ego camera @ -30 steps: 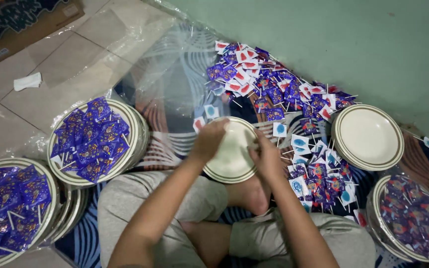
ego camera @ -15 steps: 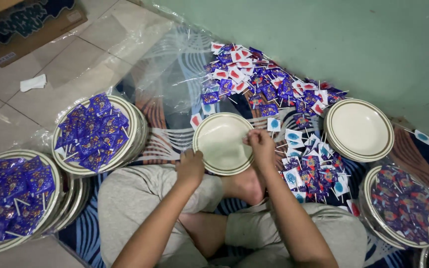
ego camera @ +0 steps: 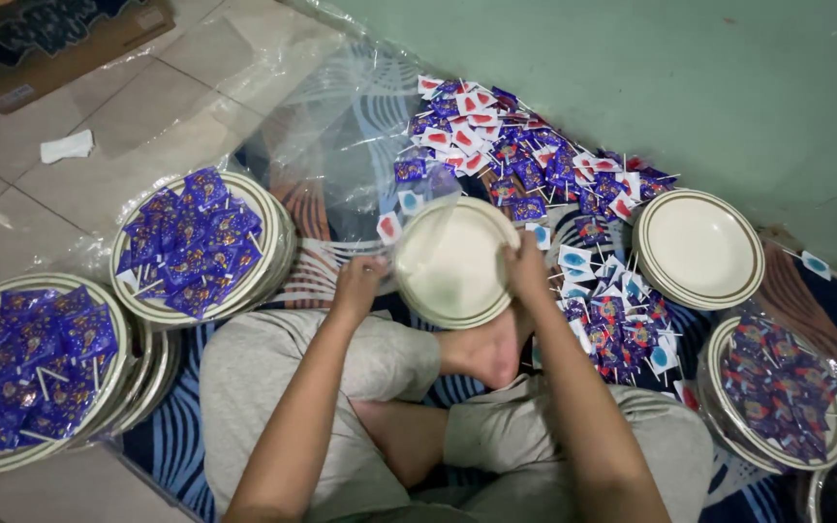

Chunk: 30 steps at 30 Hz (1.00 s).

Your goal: Packaging small blue packets by placing them on plates and then into a plastic bag

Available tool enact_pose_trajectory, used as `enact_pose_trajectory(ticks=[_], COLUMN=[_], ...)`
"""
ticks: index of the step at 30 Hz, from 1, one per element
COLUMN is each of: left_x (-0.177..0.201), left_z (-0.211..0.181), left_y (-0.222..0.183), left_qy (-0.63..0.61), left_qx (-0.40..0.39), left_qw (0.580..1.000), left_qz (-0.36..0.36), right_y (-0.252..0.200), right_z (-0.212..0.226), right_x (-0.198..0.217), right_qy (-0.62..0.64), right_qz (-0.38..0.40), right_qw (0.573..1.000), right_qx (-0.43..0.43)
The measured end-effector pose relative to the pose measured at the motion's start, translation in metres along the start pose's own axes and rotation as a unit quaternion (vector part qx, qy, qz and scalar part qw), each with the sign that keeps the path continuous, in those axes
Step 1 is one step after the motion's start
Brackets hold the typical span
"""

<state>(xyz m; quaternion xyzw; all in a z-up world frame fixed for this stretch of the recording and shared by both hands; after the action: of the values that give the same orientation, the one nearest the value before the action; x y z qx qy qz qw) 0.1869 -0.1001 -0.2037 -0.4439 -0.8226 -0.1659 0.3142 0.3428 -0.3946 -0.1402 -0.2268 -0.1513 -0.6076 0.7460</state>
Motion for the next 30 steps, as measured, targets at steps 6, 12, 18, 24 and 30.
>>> enact_pose_trajectory(ticks=[6, 12, 18, 24, 30], left_x=[0.017, 0.012, 0.015, 0.023, 0.039], left_z=[-0.012, -0.017, -0.023, -0.016, -0.033], left_y=[-0.005, -0.008, -0.014, -0.019, -0.032], left_qy=[0.06, 0.086, 0.1, 0.099, 0.061], left_qx=[-0.022, -0.09, -0.08, -0.061, -0.053], left_qw=[0.982, 0.966, 0.975, 0.981, 0.987], left_qz=[-0.179, -0.226, -0.181, -0.153, -0.136], right_y=[-0.055, -0.111, -0.123, -0.056, -0.014], right_z=[0.036, 0.097, 0.132, 0.057, 0.02], right_x=[0.101, 0.127, 0.076, 0.018, 0.001], right_qy=[0.189, 0.274, 0.2, 0.185, 0.263], right_qz=[-0.211, -0.063, 0.166, 0.223, 0.242], right_qw=[0.952, 0.954, 0.965, 0.957, 0.934], right_qx=[0.114, 0.107, 0.02, 0.03, -0.009])
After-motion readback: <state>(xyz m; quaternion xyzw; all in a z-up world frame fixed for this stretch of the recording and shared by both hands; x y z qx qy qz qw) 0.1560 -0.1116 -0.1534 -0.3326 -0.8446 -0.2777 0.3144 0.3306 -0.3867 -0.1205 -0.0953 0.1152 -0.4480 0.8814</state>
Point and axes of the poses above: each hand's wrist, its own y-axis towards the middle knuckle, its own x-axis out of the back of the hand, z = x × y, the point moved 2 cm from there along y, towards the middle knuckle, and after that the axes turned 11 degrees about y, right-handed, at the moved point
